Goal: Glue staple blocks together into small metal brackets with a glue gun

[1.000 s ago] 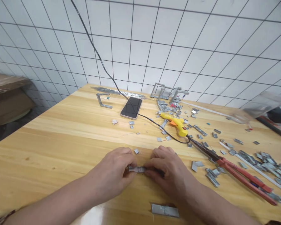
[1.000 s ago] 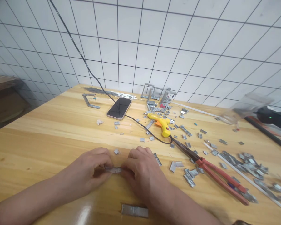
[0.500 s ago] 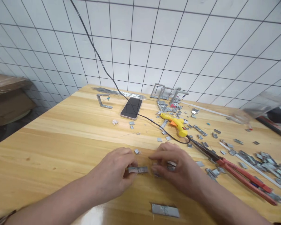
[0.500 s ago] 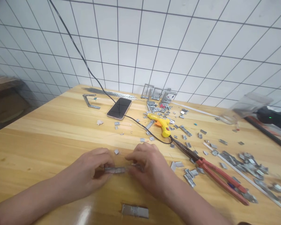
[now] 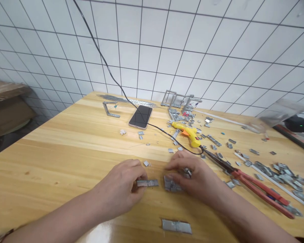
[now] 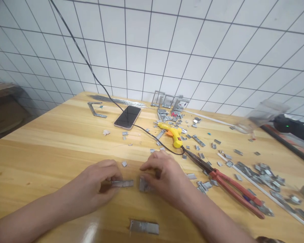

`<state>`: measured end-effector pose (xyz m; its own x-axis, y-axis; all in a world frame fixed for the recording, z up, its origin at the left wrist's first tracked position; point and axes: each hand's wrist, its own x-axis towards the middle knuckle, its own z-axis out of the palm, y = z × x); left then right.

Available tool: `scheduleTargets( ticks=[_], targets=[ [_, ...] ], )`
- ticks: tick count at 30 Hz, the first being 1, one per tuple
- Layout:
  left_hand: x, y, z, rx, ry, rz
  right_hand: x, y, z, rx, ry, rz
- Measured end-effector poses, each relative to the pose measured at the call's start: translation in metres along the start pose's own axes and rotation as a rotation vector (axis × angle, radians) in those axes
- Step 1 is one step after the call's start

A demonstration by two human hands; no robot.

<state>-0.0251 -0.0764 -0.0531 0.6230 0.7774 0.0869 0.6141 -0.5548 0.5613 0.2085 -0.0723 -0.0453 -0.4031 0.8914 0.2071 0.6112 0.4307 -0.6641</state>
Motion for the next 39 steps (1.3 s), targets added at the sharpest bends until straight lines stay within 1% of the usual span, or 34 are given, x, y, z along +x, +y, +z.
scheduleTargets(
  ticks=[4, 8, 20, 24, 28, 30, 32, 35, 37, 39],
  targets=[
    [0.000, 0.000, 0.001, 0.011, -0.003, 0.006, 0.000, -0.012, 0.019, -0.184, -0.069, -0.088],
    [0.000, 0.001, 0.000, 0.013, -0.014, -0.006, -0.001, -0.019, 0.026, -0.297, -0.137, -0.128],
    [0.001, 0.000, 0.001, 0.026, -0.005, 0.013, -0.002, -0.018, 0.032, -0.309, -0.108, -0.159],
    [0.000, 0.001, 0.001, 0.007, 0.011, 0.024, -0.001, -0.022, 0.028, -0.339, -0.120, -0.144],
    [0.001, 0.003, -0.001, 0.001, -0.003, 0.007, -0.007, -0.027, 0.011, -0.284, -0.106, -0.156],
    [0.001, 0.003, -0.001, 0.007, -0.011, 0.004, -0.014, -0.031, 0.000, -0.210, -0.173, -0.113],
    [0.001, 0.002, -0.001, 0.008, -0.019, 0.002, -0.022, -0.038, -0.007, -0.180, -0.301, -0.052],
    [0.001, 0.002, -0.001, -0.009, -0.023, -0.007, -0.028, -0.051, -0.009, -0.319, -0.497, -0.001],
    [0.001, 0.002, -0.003, -0.022, -0.039, -0.017, -0.028, -0.059, -0.006, -0.423, -0.587, 0.049],
    [0.001, 0.002, -0.005, -0.033, -0.071, -0.036, -0.025, -0.063, -0.001, -0.472, -0.645, 0.089]
  ],
)
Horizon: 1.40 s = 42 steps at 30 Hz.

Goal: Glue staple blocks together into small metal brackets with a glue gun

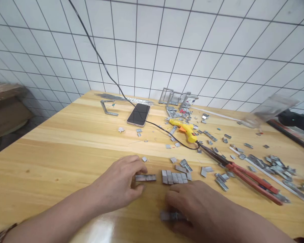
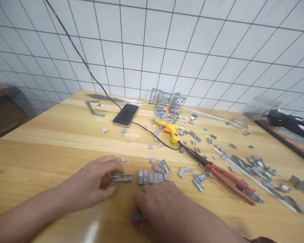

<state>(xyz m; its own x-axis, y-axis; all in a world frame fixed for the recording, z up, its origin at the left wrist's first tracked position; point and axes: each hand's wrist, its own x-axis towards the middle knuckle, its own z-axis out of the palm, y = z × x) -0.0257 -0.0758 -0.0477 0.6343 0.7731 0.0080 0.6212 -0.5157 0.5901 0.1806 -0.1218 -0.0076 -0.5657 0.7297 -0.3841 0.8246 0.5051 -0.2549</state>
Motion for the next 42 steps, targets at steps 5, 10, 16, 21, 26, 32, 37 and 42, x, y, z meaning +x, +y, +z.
scheduleTargets(
  ticks=[5, 10, 16, 21, 26, 32, 37, 42],
  targets=[
    [-0.001, 0.002, -0.010, -0.042, -0.081, 0.000, 0.018, 0.001, 0.018, 0.152, 0.205, -0.138],
    [-0.001, 0.003, -0.023, -0.140, -0.146, -0.058, 0.038, 0.004, 0.039, 0.092, 0.490, -0.144],
    [0.000, 0.001, -0.027, -0.186, -0.154, -0.056, 0.042, 0.008, 0.035, 0.133, 0.650, -0.090],
    [-0.001, -0.002, -0.022, -0.175, -0.127, -0.028, 0.028, 0.023, 0.015, 0.149, 0.480, 0.040],
    [-0.002, -0.005, -0.020, -0.147, -0.130, -0.019, 0.020, 0.027, 0.012, 0.030, 0.356, 0.027],
    [-0.001, -0.005, -0.019, -0.126, -0.129, -0.009, 0.025, 0.022, 0.021, -0.040, 0.386, -0.057],
    [-0.002, -0.004, -0.019, -0.111, -0.132, -0.008, 0.028, 0.022, 0.021, -0.044, 0.409, -0.066],
    [-0.002, -0.002, -0.020, -0.094, -0.139, -0.007, 0.029, 0.020, 0.023, -0.028, 0.429, -0.066]
  ],
)
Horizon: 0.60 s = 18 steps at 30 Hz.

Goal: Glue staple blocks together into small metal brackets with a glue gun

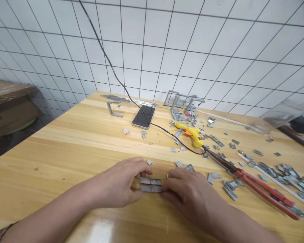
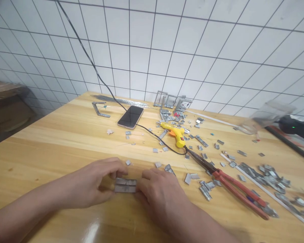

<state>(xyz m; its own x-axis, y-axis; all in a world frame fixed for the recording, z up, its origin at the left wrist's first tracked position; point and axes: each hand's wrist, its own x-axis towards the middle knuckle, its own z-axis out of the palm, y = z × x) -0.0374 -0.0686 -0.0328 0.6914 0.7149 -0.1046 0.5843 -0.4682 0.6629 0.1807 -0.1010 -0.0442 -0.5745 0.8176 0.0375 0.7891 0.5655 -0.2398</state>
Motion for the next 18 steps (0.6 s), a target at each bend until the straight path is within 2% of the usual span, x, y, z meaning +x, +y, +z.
scheduleTargets(
  ticks=[7, 18],
  targets=[
    [0.0013, -0.0008, 0.0011, 0.001, 0.009, 0.008, 0.0021, -0.0021, 0.0009, -0.010, -0.039, 0.018],
    [0.0002, -0.0049, 0.0037, -0.003, 0.010, 0.018, 0.0045, -0.0065, 0.0047, 0.024, -0.022, 0.032]
  ],
)
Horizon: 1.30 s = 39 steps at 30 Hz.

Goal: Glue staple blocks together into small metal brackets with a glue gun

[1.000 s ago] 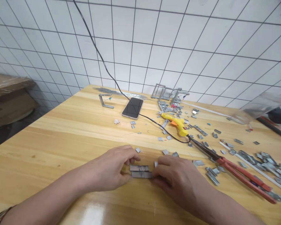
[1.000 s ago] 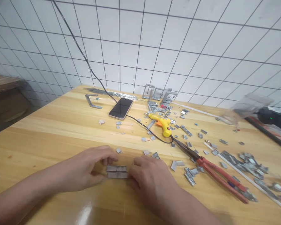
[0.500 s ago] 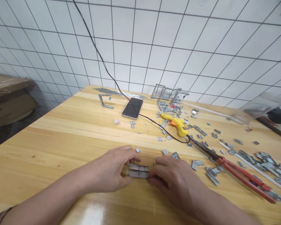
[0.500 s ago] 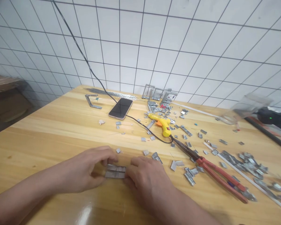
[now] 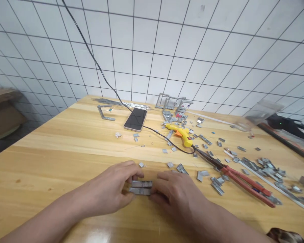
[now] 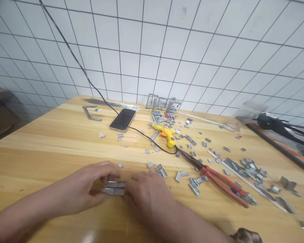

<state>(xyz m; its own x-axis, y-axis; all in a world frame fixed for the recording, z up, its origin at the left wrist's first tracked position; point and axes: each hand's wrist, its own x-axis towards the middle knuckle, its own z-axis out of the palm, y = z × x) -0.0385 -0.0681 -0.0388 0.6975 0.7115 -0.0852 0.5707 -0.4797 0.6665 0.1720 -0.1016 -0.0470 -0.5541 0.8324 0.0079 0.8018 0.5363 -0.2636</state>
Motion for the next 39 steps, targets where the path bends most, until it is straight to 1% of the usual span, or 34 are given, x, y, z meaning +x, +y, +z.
scheduleTargets(
  ticks=[3, 6, 8, 12, 17, 20, 24, 27, 30, 32, 35, 39],
  targets=[
    [0.000, 0.001, -0.001, -0.002, 0.003, -0.006, -0.003, 0.005, -0.009, 0.086, 0.020, 0.024],
    [0.000, 0.002, -0.003, -0.008, -0.002, -0.018, -0.007, 0.016, -0.022, 0.172, 0.121, 0.091],
    [-0.001, 0.002, -0.003, -0.014, -0.015, -0.034, -0.009, 0.024, -0.029, 0.197, 0.180, 0.124],
    [-0.001, 0.002, -0.006, -0.018, -0.037, -0.063, -0.012, 0.036, -0.036, 0.204, 0.217, 0.137],
    [-0.002, 0.000, -0.009, -0.007, -0.034, -0.052, -0.015, 0.046, -0.044, 0.183, 0.205, 0.190],
    [-0.004, -0.003, -0.011, 0.005, -0.029, -0.047, -0.017, 0.047, -0.047, 0.212, 0.173, 0.214],
    [-0.005, -0.004, -0.013, 0.030, -0.034, -0.059, -0.017, 0.040, -0.044, 0.227, 0.103, 0.161],
    [-0.004, -0.005, -0.013, 0.037, -0.036, -0.062, -0.016, 0.041, -0.043, 0.183, 0.114, 0.130],
    [-0.003, -0.008, -0.010, 0.032, -0.016, -0.042, -0.016, 0.054, -0.048, 0.145, 0.143, 0.193],
    [-0.004, -0.011, -0.008, 0.024, -0.004, -0.032, -0.018, 0.067, -0.052, 0.111, 0.143, 0.253],
    [-0.005, -0.013, -0.005, 0.008, 0.010, -0.016, -0.020, 0.082, -0.056, 0.081, 0.138, 0.303],
    [-0.005, -0.014, -0.003, 0.008, 0.030, -0.003, -0.021, 0.088, -0.059, 0.072, 0.133, 0.336]
  ],
)
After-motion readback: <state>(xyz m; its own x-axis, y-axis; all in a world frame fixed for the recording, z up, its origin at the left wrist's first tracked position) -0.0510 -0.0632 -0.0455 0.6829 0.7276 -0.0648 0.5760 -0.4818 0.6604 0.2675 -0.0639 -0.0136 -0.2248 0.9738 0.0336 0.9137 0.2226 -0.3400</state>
